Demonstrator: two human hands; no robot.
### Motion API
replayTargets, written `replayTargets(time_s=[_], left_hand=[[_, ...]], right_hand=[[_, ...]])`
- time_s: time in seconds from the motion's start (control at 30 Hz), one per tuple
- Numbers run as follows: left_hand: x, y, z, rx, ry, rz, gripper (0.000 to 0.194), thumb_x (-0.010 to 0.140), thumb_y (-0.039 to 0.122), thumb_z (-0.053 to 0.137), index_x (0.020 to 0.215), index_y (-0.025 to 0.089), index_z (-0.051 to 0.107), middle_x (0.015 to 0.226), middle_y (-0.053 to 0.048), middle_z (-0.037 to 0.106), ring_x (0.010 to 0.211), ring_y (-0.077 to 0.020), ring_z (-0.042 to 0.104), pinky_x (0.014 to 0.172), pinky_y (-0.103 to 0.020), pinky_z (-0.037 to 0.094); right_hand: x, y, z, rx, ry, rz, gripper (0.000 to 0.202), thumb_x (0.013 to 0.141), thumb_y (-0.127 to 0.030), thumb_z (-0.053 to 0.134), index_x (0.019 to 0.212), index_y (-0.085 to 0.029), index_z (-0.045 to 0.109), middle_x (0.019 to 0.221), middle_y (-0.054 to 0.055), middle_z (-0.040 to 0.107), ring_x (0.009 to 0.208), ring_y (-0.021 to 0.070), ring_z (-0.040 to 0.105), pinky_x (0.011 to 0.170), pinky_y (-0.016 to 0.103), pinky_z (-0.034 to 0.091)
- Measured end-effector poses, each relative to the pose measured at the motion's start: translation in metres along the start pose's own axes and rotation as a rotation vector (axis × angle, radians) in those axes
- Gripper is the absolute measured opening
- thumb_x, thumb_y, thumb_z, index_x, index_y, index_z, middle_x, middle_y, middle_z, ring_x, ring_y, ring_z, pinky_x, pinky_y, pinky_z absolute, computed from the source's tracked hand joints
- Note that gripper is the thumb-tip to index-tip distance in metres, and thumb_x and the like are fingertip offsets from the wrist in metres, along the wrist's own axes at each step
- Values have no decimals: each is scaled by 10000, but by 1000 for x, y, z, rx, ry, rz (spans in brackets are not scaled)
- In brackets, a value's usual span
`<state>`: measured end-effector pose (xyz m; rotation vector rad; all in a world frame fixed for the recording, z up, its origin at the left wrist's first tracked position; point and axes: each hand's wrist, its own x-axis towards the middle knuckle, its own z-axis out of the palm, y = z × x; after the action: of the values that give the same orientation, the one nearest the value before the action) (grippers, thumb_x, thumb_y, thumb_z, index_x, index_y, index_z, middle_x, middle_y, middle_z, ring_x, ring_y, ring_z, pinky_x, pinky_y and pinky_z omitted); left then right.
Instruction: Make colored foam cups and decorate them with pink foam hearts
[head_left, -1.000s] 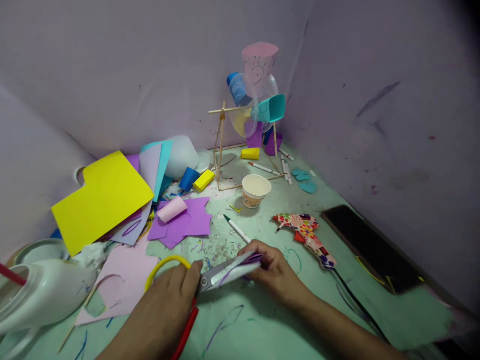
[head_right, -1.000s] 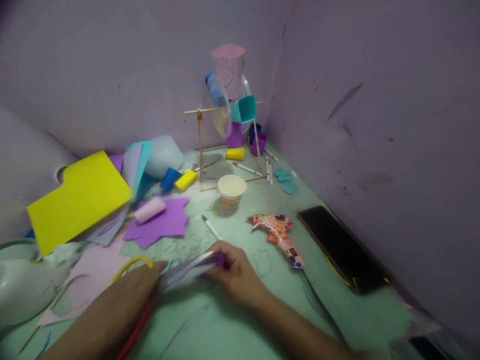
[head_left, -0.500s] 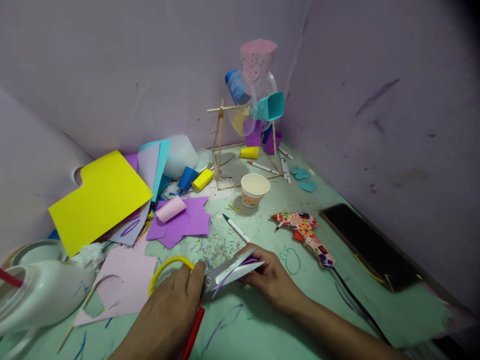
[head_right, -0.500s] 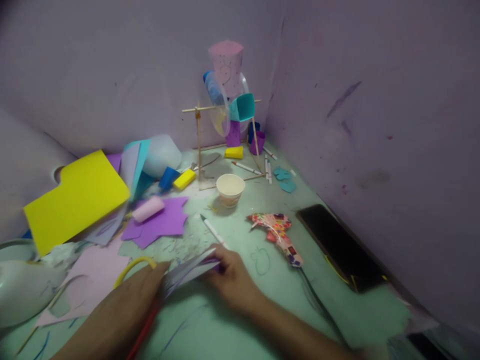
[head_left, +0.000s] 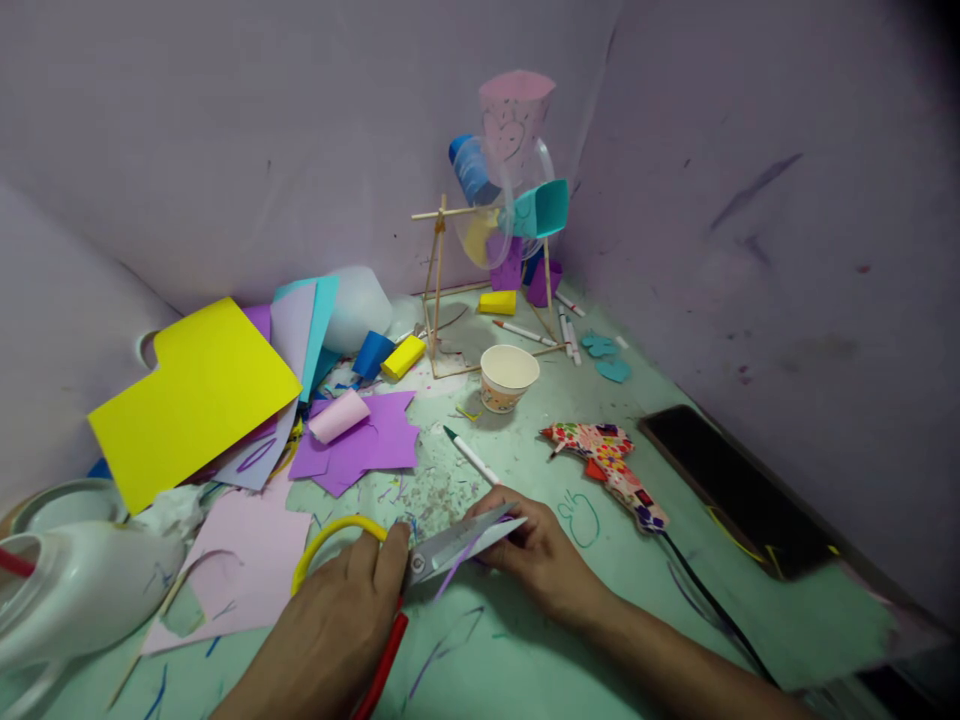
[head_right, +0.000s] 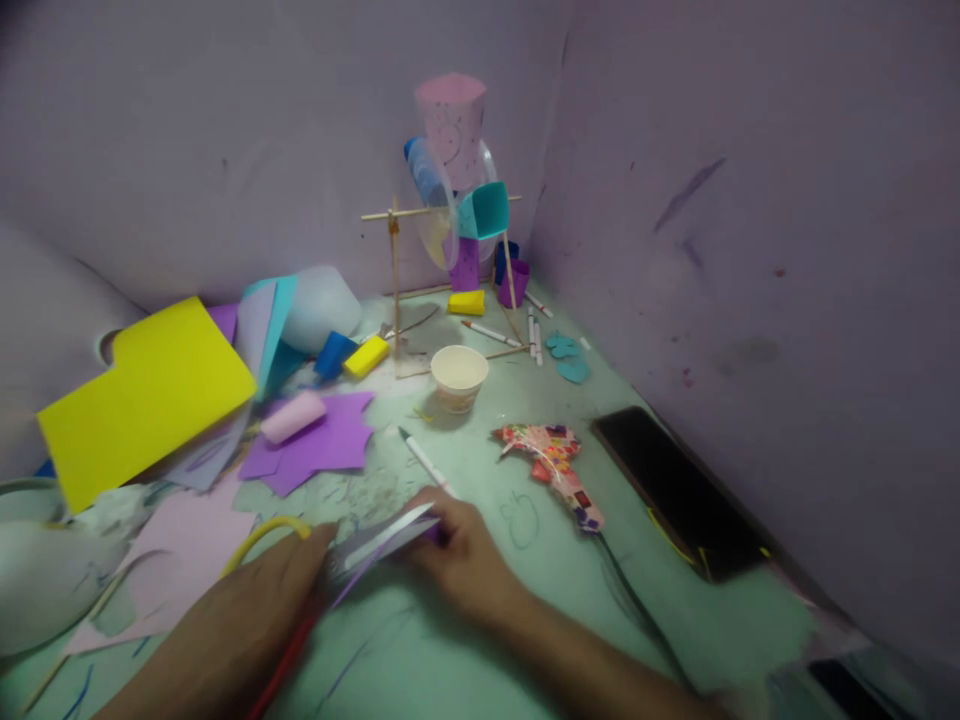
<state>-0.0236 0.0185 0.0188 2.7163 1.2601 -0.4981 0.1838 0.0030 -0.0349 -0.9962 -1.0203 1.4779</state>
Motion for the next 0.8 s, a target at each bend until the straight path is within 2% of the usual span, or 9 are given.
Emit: replayTargets(time_s=[0.3, 0.43, 0.5, 0.57, 0.67, 0.73, 0.8], left_hand=[[-3, -2, 0, -47, 6, 0, 550, 799, 21, 273, 1308, 123, 456, 1038, -190, 661, 865, -293, 674, 720, -438, 545], [-7, -4, 2, -230, 129, -26, 482, 808, 80, 319, 1240, 203, 494, 1016, -121, 692, 867, -250, 680, 741, -365, 538], [-7, -11, 3, -341, 234, -95, 437, 822, 133, 334, 1220, 243, 478, 1050, -86, 694, 890, -219, 677, 743, -313, 526], [-4, -19, 1, -345, 289, -247, 392, 847, 194, 313, 1205, 239, 466, 1061, -89, 689, 859, -223, 679, 704, -313, 515], [5, -28, -4, -254, 183, -477, 357, 875, 269, 284, 1141, 187, 509, 973, -122, 698, 801, -263, 678, 645, -341, 488], [10, -31, -7, -257, 91, -545, 350, 885, 300, 292, 1101, 179, 539, 911, -121, 705, 809, -278, 676, 635, -339, 477], [14, -34, -7, -289, 83, -585, 359, 893, 329, 301, 1110, 180, 545, 909, -123, 707, 842, -286, 674, 641, -336, 480]], right_hand=[[-1, -3, 1, 7, 21, 60, 245, 673, -341, 766, 724, -163, 605, 646, -11, 574, 579, 109, 476, 550, 237, 368], [1, 0, -1, 122, -2, 82, 271, 646, -348, 794, 730, -168, 611, 663, -17, 595, 589, 100, 498, 566, 231, 367], [1, 3, -3, 226, -8, 89, 285, 646, -358, 798, 761, -177, 612, 673, -25, 607, 579, 92, 512, 563, 224, 366], [2, 5, -4, 288, 0, 73, 282, 657, -355, 795, 788, -185, 611, 722, -18, 633, 599, 95, 534, 569, 223, 372], [2, 3, -3, 292, -5, 30, 271, 664, -327, 794, 809, -191, 610, 892, 23, 670, 760, 139, 596, 673, 261, 416], [2, 0, -1, 289, -17, 13, 273, 661, -316, 796, 819, -195, 610, 965, 39, 668, 856, 168, 605, 740, 294, 424], [2, -2, 0, 293, -32, 6, 273, 662, -314, 794, 826, -199, 608, 964, 42, 666, 870, 175, 605, 749, 306, 423]])
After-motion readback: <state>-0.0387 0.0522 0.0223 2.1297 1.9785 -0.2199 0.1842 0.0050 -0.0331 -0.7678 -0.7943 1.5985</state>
